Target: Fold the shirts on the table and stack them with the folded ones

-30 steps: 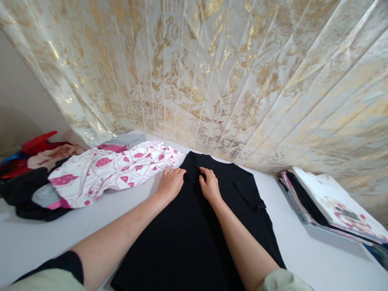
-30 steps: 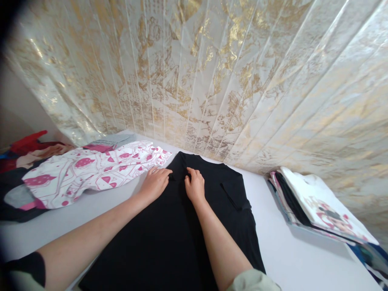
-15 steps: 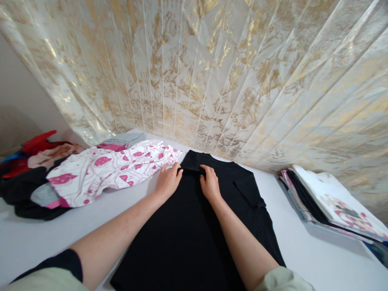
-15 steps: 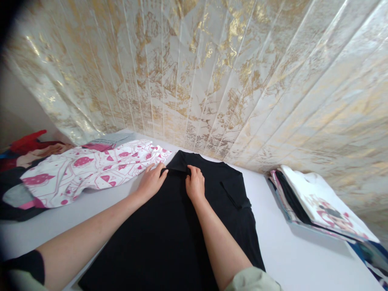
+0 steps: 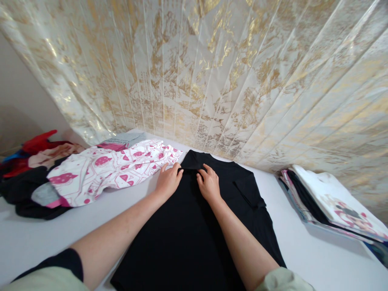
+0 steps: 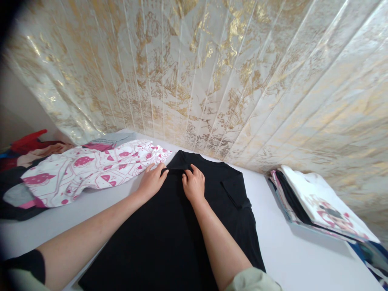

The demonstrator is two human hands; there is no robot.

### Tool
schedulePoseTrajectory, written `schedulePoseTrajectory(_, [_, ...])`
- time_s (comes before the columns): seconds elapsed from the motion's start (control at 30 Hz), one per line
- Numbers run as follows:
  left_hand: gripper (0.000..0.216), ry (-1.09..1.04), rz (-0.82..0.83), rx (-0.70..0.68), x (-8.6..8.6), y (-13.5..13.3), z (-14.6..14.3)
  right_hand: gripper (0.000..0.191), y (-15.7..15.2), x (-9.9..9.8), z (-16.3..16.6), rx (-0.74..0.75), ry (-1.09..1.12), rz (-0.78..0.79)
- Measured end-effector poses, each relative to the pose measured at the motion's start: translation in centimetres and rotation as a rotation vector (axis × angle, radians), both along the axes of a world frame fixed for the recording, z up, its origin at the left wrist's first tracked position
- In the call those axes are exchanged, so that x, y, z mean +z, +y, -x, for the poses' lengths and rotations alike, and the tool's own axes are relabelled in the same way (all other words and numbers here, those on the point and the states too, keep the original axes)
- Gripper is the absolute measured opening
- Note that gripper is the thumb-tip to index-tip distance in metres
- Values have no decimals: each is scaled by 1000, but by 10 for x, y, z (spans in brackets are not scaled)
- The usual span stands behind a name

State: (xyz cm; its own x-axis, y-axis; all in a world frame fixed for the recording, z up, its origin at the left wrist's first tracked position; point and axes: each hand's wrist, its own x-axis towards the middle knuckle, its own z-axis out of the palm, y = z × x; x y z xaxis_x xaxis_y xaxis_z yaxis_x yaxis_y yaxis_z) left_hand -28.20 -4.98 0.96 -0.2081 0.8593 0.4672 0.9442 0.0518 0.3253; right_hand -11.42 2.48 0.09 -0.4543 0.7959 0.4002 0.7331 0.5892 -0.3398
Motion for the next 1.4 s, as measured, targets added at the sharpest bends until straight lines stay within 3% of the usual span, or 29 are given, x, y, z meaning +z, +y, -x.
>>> schedulePoseTrajectory(0.17, [12,34,-2,-10,0,-1,-1,26,5,4,-5,-36,26,16])
schedulePoseTrajectory(0.33, [12,37,3,-47,0,-2,-4,30,11,7,-9,15,264,20])
schedulePoseTrajectory(0.57, [26,95,16,-118,-2,-5,-7,33,18,-1,-8,52,361,30])
schedulePoseTrajectory(0.73, [18,116,29,-116,1,-7,-7,31,15,-1,-10,-41,224,19])
schedulePoseTrajectory(0.87, [17,153,32,-100,2,-9,-9,23,7,8,-10,-151,104,-86])
schedulePoseTrajectory(0.97, [20,180,30,-114,1,-9,-10,25,2,14,-6,-57,122,-133])
schedulePoseTrajectory(1.1, [20,197,45,-213,1,-8,-12,30,-2,10,0,175,14,-18])
schedulePoseTrajectory(1.4, [17,294,58,-108,8,-11,-13,30,3,6,-4,31,-51,32])
